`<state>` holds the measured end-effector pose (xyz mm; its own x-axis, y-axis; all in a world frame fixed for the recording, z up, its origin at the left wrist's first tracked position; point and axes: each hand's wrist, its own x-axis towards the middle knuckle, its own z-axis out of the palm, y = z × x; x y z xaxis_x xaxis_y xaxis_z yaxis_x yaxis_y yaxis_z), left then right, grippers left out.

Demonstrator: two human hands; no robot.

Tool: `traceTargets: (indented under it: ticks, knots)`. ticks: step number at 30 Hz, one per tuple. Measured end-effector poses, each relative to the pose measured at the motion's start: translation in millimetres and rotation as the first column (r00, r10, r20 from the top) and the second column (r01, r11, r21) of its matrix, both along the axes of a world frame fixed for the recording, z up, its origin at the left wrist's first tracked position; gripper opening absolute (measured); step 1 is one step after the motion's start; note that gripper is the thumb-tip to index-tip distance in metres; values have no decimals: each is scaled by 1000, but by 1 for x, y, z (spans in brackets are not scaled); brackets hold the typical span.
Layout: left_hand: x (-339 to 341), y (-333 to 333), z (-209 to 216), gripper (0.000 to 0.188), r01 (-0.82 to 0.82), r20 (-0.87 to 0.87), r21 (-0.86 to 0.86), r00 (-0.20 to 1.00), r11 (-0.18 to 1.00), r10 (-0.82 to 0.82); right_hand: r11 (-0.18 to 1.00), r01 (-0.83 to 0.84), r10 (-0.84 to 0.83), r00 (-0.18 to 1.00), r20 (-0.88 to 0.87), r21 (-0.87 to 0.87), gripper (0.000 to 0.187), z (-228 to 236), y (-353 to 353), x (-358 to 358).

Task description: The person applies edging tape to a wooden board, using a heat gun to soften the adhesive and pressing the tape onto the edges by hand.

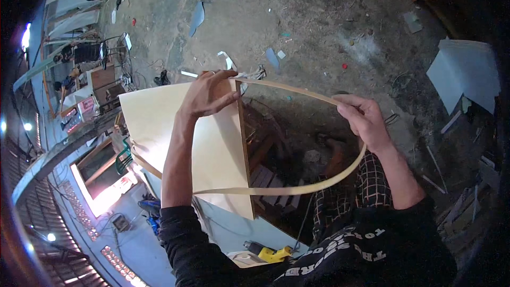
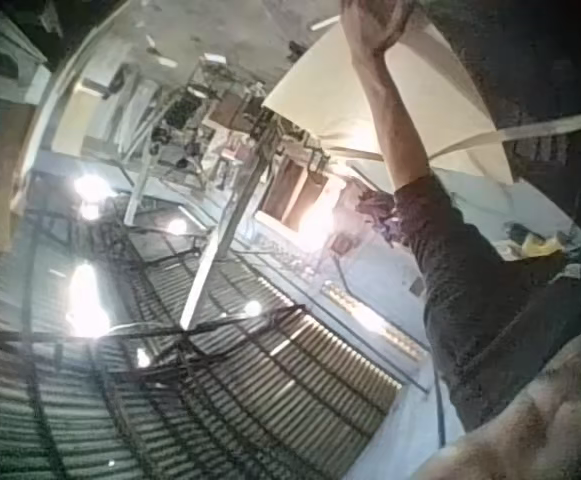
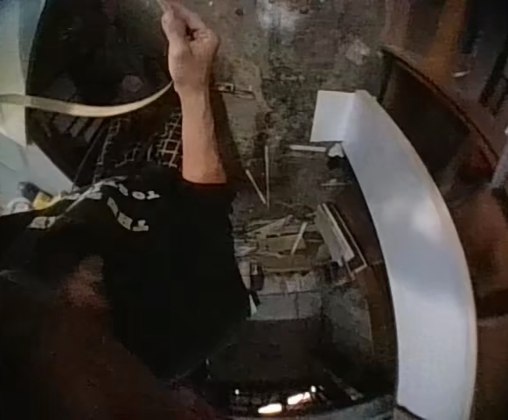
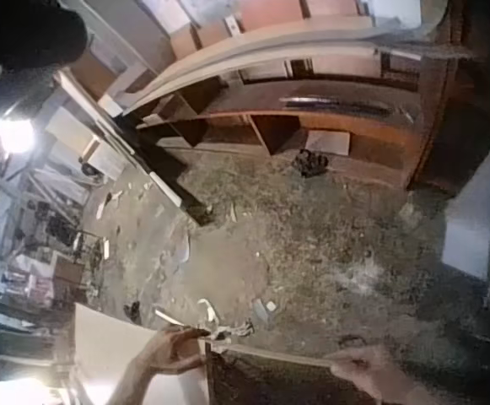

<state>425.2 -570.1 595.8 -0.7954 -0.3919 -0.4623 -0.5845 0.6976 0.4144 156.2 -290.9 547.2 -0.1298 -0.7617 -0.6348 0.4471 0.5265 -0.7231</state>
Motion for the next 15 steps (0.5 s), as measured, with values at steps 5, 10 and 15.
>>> traceTargets:
  ticks: [5, 10, 15]
  knots:
    - [2, -39, -22, 79, -87, 116, 170, 991, 981, 68, 999, -48, 49, 995, 83, -19, 30, -9, -9, -14]
    - [15, -57, -41, 84, -246, 86, 199, 969, 949, 233, 995, -93, 99, 985, 143, -46, 31, -4, -17, -19]
    - [-3, -90, -46, 89, -253, -75, 137, 961, 958, 265, 985, -80, 101, 985, 140, -150, 32, -8, -26, 5]
